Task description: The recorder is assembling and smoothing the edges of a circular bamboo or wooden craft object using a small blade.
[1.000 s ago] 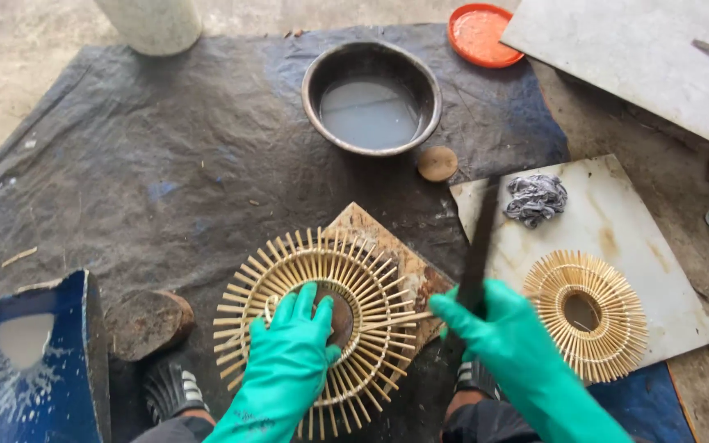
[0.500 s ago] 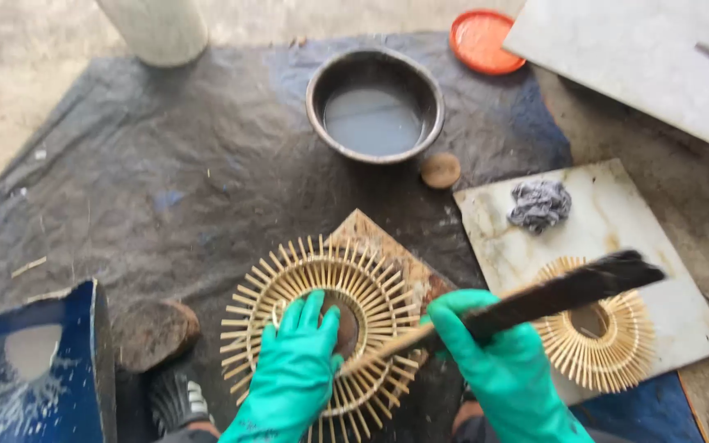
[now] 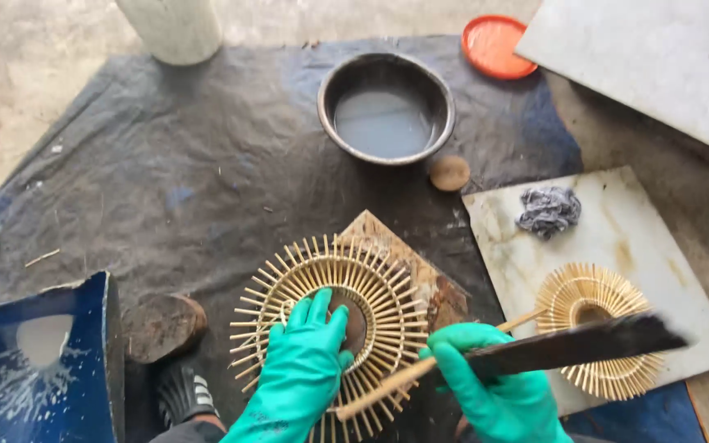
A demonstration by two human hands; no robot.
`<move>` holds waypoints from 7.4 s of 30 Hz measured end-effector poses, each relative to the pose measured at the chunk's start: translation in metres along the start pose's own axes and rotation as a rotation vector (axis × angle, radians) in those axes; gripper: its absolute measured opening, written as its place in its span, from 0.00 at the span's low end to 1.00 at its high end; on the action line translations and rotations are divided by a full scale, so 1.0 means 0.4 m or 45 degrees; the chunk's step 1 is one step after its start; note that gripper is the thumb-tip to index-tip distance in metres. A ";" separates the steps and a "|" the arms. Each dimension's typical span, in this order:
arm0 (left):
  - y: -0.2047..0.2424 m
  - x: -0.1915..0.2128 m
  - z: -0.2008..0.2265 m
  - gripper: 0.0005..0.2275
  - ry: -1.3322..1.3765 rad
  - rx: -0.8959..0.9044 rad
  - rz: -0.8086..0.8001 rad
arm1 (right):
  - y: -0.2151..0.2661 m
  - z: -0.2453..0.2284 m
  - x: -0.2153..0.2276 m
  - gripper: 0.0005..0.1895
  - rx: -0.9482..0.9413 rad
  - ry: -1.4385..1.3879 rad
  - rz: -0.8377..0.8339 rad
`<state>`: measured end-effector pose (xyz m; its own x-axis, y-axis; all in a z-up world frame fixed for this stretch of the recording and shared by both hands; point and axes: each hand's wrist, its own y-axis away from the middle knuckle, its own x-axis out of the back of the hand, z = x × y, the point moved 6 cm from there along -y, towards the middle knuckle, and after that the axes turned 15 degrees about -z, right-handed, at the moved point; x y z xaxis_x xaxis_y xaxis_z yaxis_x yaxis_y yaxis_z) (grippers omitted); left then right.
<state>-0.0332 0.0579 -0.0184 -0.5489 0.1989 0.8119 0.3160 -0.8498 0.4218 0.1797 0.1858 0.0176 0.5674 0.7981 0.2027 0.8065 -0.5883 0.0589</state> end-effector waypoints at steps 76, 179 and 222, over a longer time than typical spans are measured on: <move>-0.007 -0.011 -0.002 0.35 -0.036 -0.083 0.016 | -0.063 -0.076 0.042 0.10 -0.028 -0.270 0.214; -0.025 0.012 0.028 0.34 0.014 0.112 -0.359 | 0.197 0.367 0.058 0.24 -1.037 -0.250 -0.439; 0.009 0.025 0.021 0.38 -0.101 0.003 -0.209 | -0.154 0.105 0.066 0.26 -0.814 0.685 -0.194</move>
<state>-0.0310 0.0610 -0.0053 -0.5308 0.3729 0.7611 0.2287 -0.8017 0.5523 0.1521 0.2484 -0.0216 0.1733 0.7990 0.5759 0.5267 -0.5692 0.6313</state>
